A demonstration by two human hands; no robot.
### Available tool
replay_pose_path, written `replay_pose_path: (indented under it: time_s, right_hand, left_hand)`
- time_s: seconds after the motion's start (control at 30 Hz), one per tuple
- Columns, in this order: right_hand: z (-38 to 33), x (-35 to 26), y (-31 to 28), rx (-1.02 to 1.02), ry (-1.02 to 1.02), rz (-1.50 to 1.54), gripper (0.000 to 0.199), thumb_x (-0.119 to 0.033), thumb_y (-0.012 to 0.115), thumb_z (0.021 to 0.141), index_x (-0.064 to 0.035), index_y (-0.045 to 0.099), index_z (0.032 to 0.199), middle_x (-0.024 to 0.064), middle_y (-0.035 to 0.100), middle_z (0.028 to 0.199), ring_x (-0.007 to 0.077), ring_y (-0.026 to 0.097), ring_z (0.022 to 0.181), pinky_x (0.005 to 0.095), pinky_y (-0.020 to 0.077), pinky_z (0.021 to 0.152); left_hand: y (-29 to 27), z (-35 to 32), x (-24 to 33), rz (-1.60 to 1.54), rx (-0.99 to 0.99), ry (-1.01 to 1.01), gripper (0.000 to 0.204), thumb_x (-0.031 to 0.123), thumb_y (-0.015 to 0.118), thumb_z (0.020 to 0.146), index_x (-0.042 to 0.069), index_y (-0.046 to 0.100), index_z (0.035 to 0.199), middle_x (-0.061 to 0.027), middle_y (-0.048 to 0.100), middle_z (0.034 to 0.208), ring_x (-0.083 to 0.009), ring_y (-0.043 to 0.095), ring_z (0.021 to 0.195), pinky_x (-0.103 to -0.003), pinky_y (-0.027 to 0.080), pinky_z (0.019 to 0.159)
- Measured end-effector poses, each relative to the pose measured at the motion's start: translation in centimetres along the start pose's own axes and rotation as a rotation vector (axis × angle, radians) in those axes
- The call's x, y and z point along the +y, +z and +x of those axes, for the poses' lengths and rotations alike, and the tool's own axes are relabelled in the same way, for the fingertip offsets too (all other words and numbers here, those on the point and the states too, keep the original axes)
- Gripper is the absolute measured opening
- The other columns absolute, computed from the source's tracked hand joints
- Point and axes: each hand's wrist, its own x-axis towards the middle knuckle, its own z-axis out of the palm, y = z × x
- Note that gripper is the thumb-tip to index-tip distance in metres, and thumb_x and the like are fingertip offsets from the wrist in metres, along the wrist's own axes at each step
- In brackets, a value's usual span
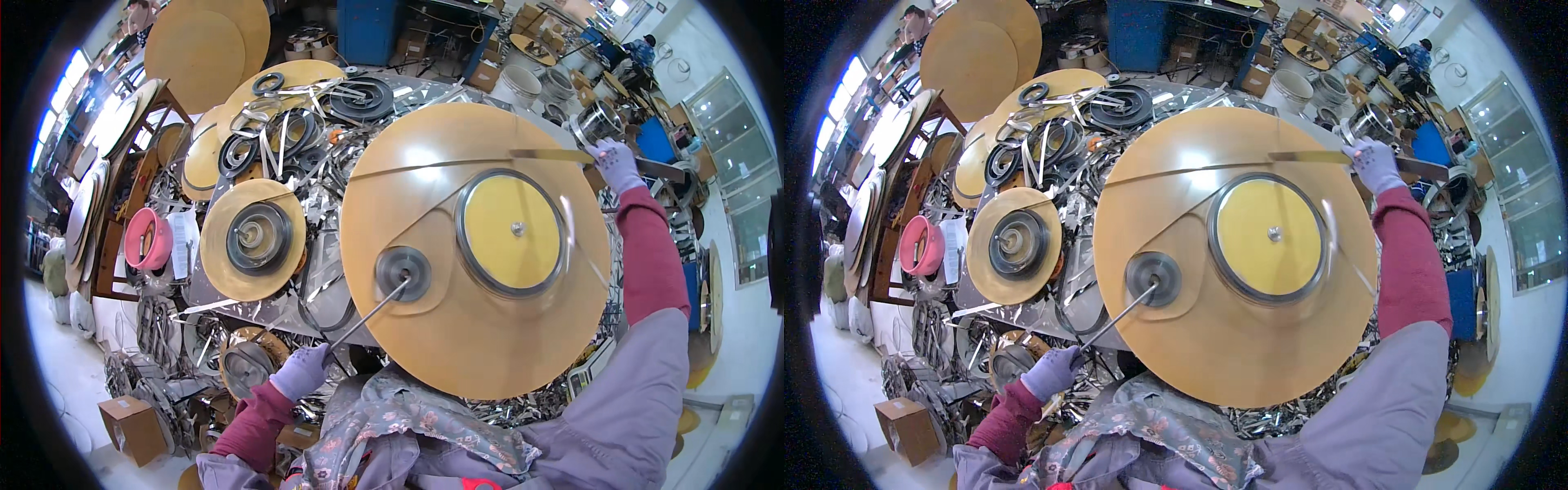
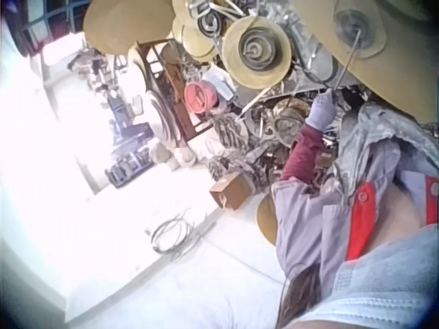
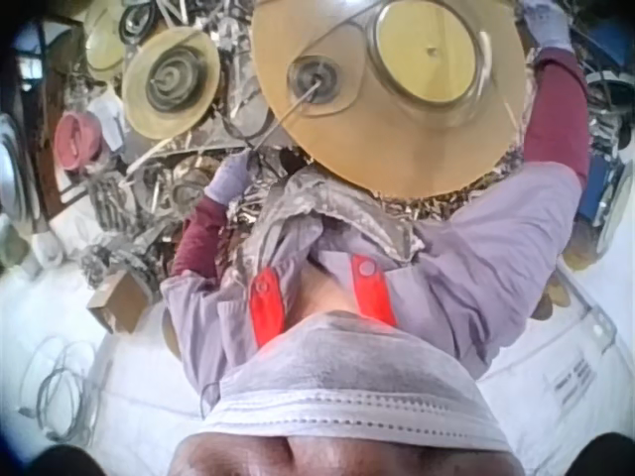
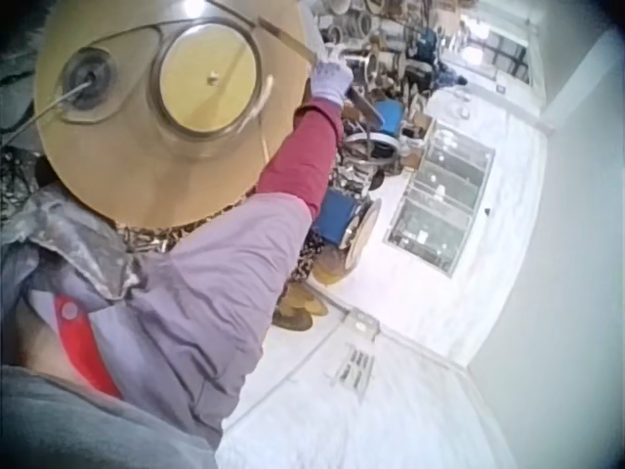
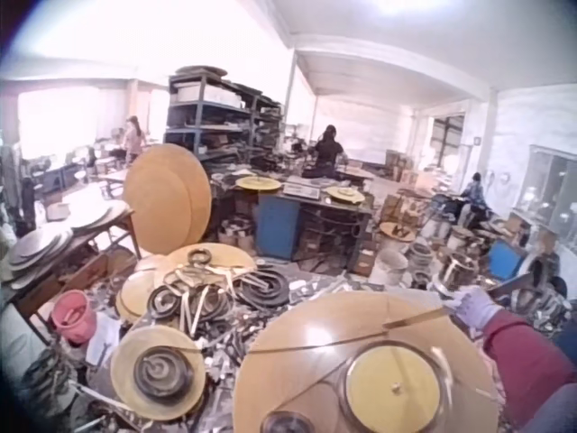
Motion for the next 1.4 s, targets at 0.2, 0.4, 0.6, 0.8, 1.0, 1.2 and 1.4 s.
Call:
replay_pose_path:
  time_s: [0.2, 0.4, 0.6, 0.8, 1.0, 1.2, 1.4]
  right_hand:
    - [-10.1, 3.6, -0.8, -0.408, 0.044, -0.053, 0.030, -0.033, 0.063, 0.078, -0.0132, 0.062, 0.101, 0.0046, 0.061, 0.097, 0.0200, 0.058, 0.096, 0.0318, 0.0470, 0.079]
    - [-13.0, 1.4, -8.3, -0.658, 0.087, 0.154, 0.029, -0.030, 0.068, 0.069, -0.0141, 0.071, 0.093, 0.0125, 0.067, 0.096, 0.0247, 0.064, 0.092, 0.0356, 0.0502, 0.083]
    - [-11.9, 0.2, -13.4, -0.941, -0.118, 0.440, 0.035, -0.022, 0.072, 0.065, -0.0190, 0.072, 0.099, 0.0109, 0.069, 0.091, 0.0247, 0.065, 0.085, 0.0347, 0.0511, 0.080]
    - [-7.8, -6.2, -21.5, -0.858, -0.204, 0.812, 0.032, -0.023, 0.065, 0.077, -0.0138, 0.068, 0.107, 0.0117, 0.069, 0.090, 0.0270, 0.065, 0.082, 0.0373, 0.0504, 0.076]
    - [-10.8, -14.2, -12.3, -0.236, 0.126, 0.934, 0.029, -0.022, 0.059, 0.083, -0.0090, 0.064, 0.109, 0.0151, 0.067, 0.094, 0.0319, 0.063, 0.084, 0.0388, 0.0492, 0.077]
    - [-9.9, -24.2, -4.1, -0.107, 0.736, 1.143, 0.035, -0.025, 0.057, 0.086, -0.0092, 0.059, 0.118, 0.0159, 0.066, 0.096, 0.0332, 0.062, 0.087, 0.0417, 0.0480, 0.080]
    - [-8.7, -28.5, 0.9, -0.069, 0.765, 0.981, 0.029, -0.023, 0.055, 0.088, -0.0071, 0.062, 0.111, 0.0187, 0.065, 0.097, 0.0345, 0.062, 0.090, 0.0427, 0.0483, 0.082]
  left_hand:
    - [-1.2, -1.5, 0.2, -0.011, -0.048, -0.007, 0.015, 0.017, 0.052, 0.086, 0.001, 0.052, 0.087, -0.0230, 0.059, 0.072, -0.0418, 0.059, 0.072, -0.049, 0.045, 0.064]
    - [-1.2, -3.1, -0.8, -0.013, -0.026, 0.025, 0.010, 0.011, 0.054, 0.084, 0.001, 0.053, 0.085, -0.0217, 0.055, 0.067, -0.0407, 0.056, 0.066, -0.047, 0.044, 0.059]
    - [-0.5, -2.9, -1.7, -0.012, -0.011, 0.068, 0.012, 0.014, 0.053, 0.084, 0.001, 0.055, 0.084, -0.0223, 0.057, 0.070, -0.0413, 0.057, 0.069, -0.047, 0.045, 0.062]
    - [0.3, -3.1, -2.3, 0.010, -0.030, 0.046, 0.013, 0.014, 0.053, 0.083, 0.001, 0.052, 0.087, -0.0218, 0.059, 0.071, -0.0406, 0.059, 0.071, -0.048, 0.046, 0.063]
    - [1.0, -1.7, -2.2, -0.008, -0.046, 0.077, 0.012, 0.011, 0.053, 0.081, 0.001, 0.052, 0.087, -0.0225, 0.059, 0.073, -0.0409, 0.059, 0.073, -0.047, 0.046, 0.065]
    - [1.2, 1.2, -0.7, -0.087, 0.043, 0.142, 0.015, 0.014, 0.051, 0.084, -0.001, 0.053, 0.085, -0.0242, 0.057, 0.073, -0.0427, 0.057, 0.071, -0.049, 0.043, 0.063]
    - [1.2, 5.2, 1.6, -0.046, -0.011, 0.109, 0.018, 0.017, 0.050, 0.087, 0.000, 0.052, 0.088, -0.0243, 0.059, 0.075, -0.0431, 0.058, 0.076, -0.050, 0.045, 0.067]
